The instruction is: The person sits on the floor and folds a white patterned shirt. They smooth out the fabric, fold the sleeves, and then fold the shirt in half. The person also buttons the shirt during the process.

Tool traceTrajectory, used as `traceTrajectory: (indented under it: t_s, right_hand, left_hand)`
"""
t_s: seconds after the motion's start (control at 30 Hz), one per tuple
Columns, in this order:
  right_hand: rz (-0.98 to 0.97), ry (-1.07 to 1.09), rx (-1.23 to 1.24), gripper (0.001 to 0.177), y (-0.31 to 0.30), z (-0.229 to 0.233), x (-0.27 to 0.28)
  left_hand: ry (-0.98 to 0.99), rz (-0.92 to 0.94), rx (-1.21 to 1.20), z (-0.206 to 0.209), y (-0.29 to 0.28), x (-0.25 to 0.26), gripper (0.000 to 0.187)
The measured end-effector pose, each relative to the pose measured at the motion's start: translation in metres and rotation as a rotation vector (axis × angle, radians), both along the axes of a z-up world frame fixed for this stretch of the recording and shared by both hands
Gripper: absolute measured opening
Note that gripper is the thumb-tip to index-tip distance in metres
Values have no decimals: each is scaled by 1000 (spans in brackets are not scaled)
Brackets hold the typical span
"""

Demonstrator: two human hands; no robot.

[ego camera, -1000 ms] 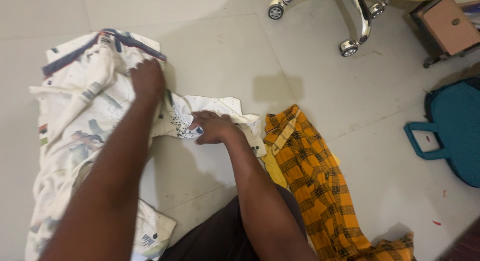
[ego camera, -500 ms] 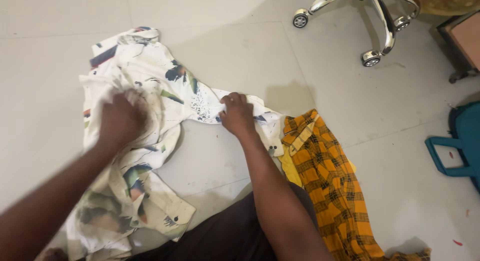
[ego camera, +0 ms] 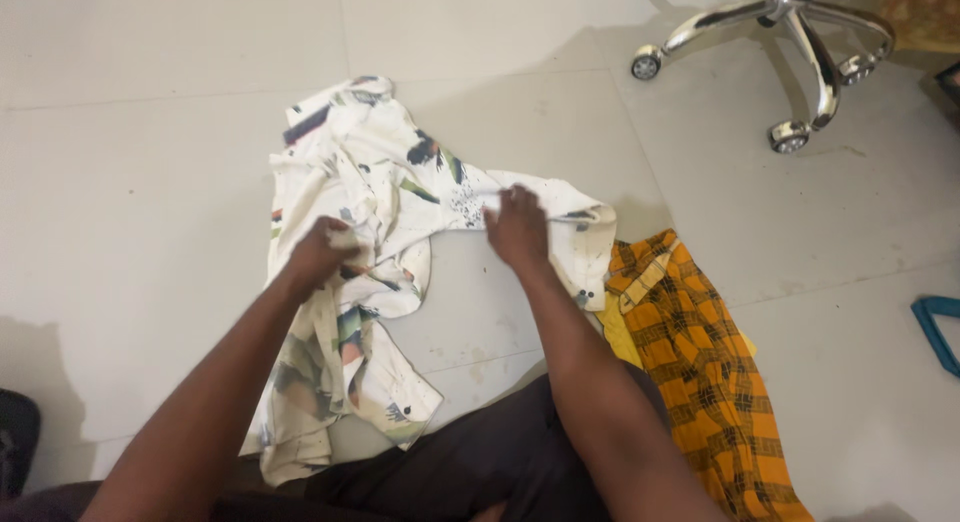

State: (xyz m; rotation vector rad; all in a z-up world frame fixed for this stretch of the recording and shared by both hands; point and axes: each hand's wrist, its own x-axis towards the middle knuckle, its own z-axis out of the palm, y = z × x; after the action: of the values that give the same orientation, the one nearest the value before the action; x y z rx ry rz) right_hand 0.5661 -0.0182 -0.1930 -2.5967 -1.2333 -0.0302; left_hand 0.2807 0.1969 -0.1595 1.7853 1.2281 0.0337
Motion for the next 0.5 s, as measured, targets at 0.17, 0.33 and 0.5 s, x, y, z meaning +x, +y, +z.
traceTrajectory:
  t_s: [0.17, 0.33, 0.5]
  right_hand:
    - [342, 361, -245, 27, 4, 17, -85]
    - [520, 379, -528, 54, -23, 14, -194]
    - [653, 749, -59, 41, -50, -21, -298]
  left_hand:
    - [230, -133, 297, 17, -37, -55, 87]
    - [301, -42, 275, 7, -76, -106, 70]
    - [229, -55, 182, -54, -94, -130, 50]
